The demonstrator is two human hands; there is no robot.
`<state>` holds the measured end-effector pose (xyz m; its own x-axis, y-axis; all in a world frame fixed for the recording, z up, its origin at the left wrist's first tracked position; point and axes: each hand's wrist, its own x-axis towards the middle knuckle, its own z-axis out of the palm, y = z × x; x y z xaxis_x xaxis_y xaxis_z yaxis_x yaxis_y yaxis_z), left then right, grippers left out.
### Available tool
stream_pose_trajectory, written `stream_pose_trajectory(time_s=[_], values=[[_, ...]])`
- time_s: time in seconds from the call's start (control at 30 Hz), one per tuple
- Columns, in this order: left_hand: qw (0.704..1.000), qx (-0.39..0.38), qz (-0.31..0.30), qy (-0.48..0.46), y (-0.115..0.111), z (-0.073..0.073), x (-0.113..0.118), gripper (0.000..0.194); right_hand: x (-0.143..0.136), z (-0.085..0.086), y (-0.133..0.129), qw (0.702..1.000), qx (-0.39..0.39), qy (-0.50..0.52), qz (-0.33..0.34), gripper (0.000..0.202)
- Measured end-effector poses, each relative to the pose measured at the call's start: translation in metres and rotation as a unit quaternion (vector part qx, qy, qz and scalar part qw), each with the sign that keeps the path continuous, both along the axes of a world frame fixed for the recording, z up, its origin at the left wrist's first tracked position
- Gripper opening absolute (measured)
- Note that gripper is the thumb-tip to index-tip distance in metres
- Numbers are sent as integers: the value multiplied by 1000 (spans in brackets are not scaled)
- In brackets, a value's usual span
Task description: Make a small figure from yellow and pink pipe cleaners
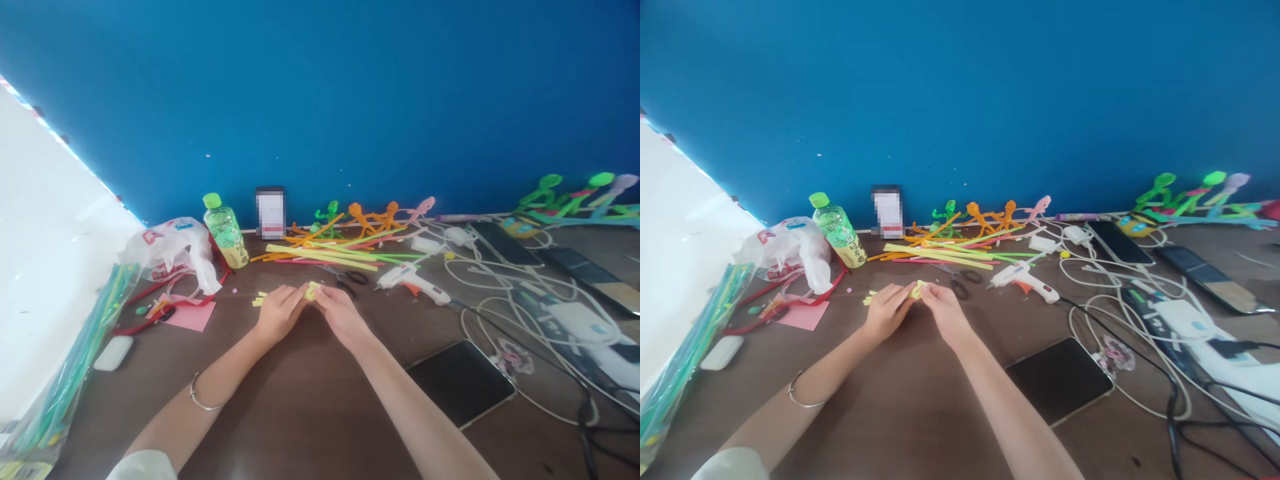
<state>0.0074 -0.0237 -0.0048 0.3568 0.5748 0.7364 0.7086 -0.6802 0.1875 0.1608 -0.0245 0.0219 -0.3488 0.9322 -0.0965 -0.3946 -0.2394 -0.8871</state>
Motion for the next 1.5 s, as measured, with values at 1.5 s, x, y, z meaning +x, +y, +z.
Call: stream_pose_trajectory(time_s=[1.5], values=[[639,-507,-191,-546,1,16,15,31,3,6,-1,971,90,-128,-179,21]])
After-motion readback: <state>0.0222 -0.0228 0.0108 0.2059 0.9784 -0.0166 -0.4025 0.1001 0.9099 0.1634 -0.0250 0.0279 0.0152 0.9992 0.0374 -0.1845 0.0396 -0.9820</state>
